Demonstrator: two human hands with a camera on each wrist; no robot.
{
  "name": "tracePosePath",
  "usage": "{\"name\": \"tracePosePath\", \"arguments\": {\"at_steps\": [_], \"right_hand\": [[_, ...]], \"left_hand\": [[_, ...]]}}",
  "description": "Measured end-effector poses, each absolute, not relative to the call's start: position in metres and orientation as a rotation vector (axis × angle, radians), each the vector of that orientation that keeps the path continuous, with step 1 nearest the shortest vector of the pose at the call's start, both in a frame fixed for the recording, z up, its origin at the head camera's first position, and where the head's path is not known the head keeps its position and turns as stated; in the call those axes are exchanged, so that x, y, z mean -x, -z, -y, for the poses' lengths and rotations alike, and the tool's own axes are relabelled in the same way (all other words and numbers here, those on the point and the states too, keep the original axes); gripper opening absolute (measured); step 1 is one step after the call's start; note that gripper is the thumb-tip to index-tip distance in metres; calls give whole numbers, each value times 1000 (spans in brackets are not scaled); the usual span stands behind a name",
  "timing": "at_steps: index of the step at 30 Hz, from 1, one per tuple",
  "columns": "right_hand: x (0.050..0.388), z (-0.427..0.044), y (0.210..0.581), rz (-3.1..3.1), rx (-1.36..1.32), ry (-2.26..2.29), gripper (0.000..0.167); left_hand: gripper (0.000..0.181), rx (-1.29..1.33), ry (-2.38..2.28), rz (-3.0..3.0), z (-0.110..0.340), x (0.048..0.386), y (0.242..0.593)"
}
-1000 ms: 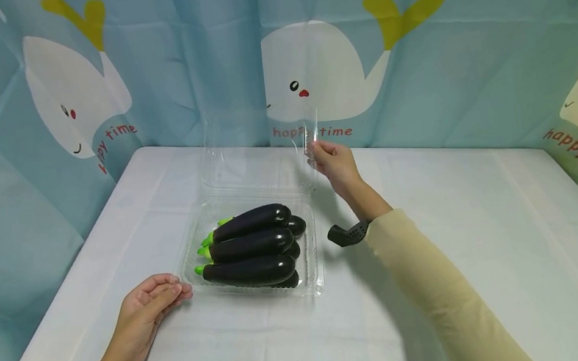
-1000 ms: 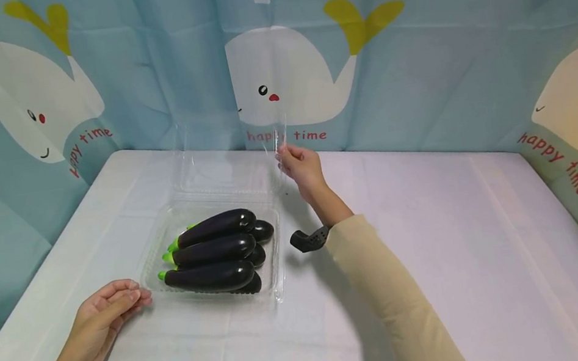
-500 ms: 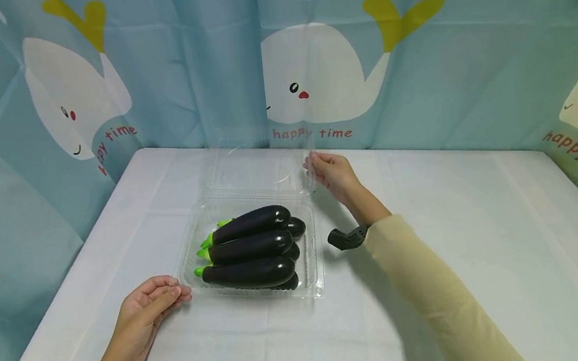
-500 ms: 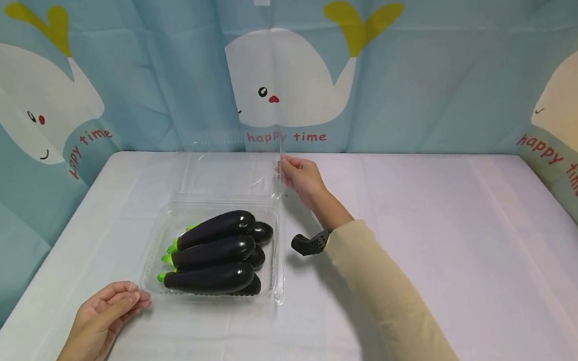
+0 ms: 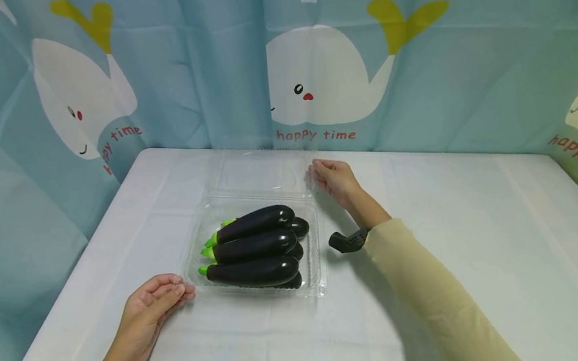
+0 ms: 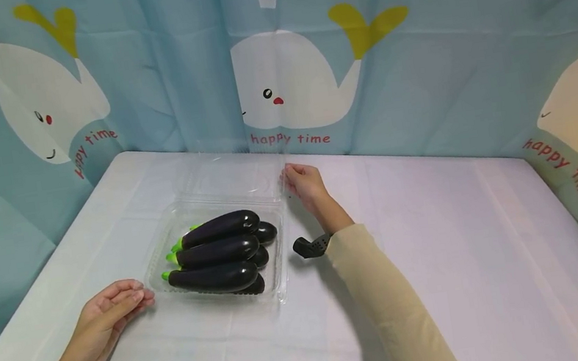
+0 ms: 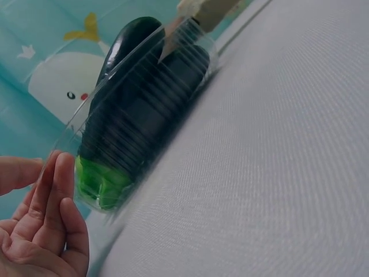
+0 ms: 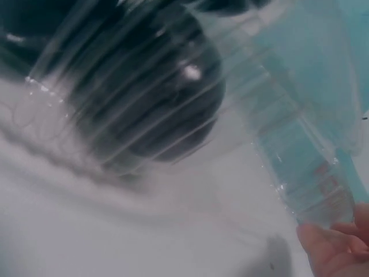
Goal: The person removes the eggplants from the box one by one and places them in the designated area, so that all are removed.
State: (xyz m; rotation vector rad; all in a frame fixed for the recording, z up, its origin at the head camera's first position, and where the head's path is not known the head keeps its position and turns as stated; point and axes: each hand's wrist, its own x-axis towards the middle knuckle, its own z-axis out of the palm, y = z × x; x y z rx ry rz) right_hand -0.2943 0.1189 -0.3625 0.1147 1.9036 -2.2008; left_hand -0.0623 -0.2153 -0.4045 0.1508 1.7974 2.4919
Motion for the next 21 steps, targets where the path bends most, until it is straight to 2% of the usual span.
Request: {"name": "tracePosePath", "arguments": {"at_steps": [21], "right_hand": [[295,-121,376,-2090,-215,2095,40]], "left_hand": [[8,-127,-2460,-1822,215,62,405]]}}
